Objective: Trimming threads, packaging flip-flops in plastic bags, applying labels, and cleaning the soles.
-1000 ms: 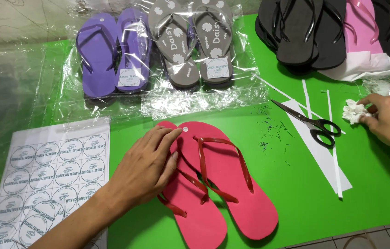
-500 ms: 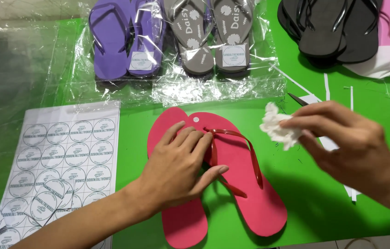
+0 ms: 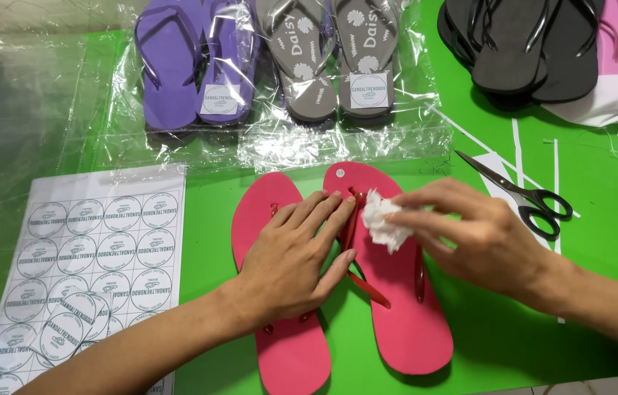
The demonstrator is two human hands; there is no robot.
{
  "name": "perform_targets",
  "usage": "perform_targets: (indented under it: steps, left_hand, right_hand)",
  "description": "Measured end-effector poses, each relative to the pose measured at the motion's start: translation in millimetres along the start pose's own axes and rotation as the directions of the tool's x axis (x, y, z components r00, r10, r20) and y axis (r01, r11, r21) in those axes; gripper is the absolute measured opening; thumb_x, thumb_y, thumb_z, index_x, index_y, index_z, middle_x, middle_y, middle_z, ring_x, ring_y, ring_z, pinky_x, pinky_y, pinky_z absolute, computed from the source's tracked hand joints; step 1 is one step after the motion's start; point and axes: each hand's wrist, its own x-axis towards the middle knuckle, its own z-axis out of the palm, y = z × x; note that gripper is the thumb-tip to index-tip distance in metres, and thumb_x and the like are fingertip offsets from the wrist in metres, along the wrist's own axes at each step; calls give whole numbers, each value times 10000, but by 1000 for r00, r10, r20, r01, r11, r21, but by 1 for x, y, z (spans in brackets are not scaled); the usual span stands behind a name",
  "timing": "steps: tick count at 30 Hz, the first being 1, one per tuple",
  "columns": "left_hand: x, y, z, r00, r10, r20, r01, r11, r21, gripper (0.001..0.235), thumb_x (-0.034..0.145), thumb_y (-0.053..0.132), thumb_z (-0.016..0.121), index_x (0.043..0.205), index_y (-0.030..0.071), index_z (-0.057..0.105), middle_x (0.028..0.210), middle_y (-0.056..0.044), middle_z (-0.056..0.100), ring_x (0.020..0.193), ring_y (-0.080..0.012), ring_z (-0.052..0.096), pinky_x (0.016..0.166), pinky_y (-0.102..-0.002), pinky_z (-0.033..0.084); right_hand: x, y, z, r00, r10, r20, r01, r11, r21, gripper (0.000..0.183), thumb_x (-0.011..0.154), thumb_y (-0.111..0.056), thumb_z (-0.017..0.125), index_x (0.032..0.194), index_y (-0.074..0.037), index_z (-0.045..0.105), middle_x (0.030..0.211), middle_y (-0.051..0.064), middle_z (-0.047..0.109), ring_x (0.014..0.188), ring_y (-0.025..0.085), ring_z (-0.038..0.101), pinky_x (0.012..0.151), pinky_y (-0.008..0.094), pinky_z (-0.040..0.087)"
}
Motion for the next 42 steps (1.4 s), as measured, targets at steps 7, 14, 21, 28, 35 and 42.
perform_targets:
  steps: [7, 14, 21, 28, 35, 42]
  left_hand:
    - [-2, 4, 4, 997, -24, -78, 24, 1000, 2, 629, 1032, 427, 466, 1531, 44, 442, 1462, -183, 588, 1359, -341, 526, 1096, -456, 402]
    - [-4, 2, 7, 997, -53, -53, 51, 998, -40, 640, 1040, 439, 434, 1544, 46, 410, 1490, -184, 558, 1387, -345, 497, 1122, -472, 378]
    - [-4, 4, 6, 993, -39, -108, 39, 999, -9, 589, 1042, 395, 459, 1511, 39, 468, 1465, -175, 588, 1364, -333, 529, 1113, -448, 395]
    - [-5, 1, 7, 996, -29, -89, 27, 999, -20, 615, 1035, 429, 452, 1520, 51, 455, 1466, -175, 583, 1363, -326, 525, 1112, -452, 394]
    - [-6, 1, 9, 996, -38, -83, 37, 999, -9, 613, 1028, 414, 466, 1530, 62, 447, 1473, -170, 581, 1374, -329, 522, 1122, -457, 397]
    - [-7, 0, 8, 996, -28, -87, 27, 1000, -11, 633, 1037, 465, 450, 1523, 59, 458, 1456, -160, 592, 1354, -325, 529, 1109, -455, 401]
  right_hand:
    - [-8, -3, 30, 991, -34, 126, 74, 945, -320, 269, 952, -36, 613, 1208, -44, 697, 1224, 108, 718, 953, 285, 647, 785, 415, 567]
    - [7, -4, -13, 969, -57, 240, -14, 958, 287, 218, 822, -48, 766, 1037, -74, 744, 1016, 71, 764, 843, 217, 703, 794, 363, 597]
    - [-3, -20, 31, 967, -197, 163, 229, 952, -204, 227, 1002, -87, 627, 1213, -14, 667, 1201, 141, 660, 969, 304, 631, 817, 425, 521]
    - [-17, -24, -13, 825, -357, 438, 55, 822, 567, 82, 736, -18, 606, 685, -81, 596, 706, 39, 606, 576, 214, 493, 480, 386, 442]
    - [-14, -21, 3, 927, -168, 335, -25, 864, 503, 174, 864, -24, 706, 1033, -63, 701, 1052, 82, 688, 854, 219, 671, 631, 326, 578]
    - [-21, -11, -21, 642, -411, 647, -325, 618, 716, 235, 669, -181, 529, 763, -145, 740, 804, -10, 696, 730, 143, 642, 686, 328, 578]
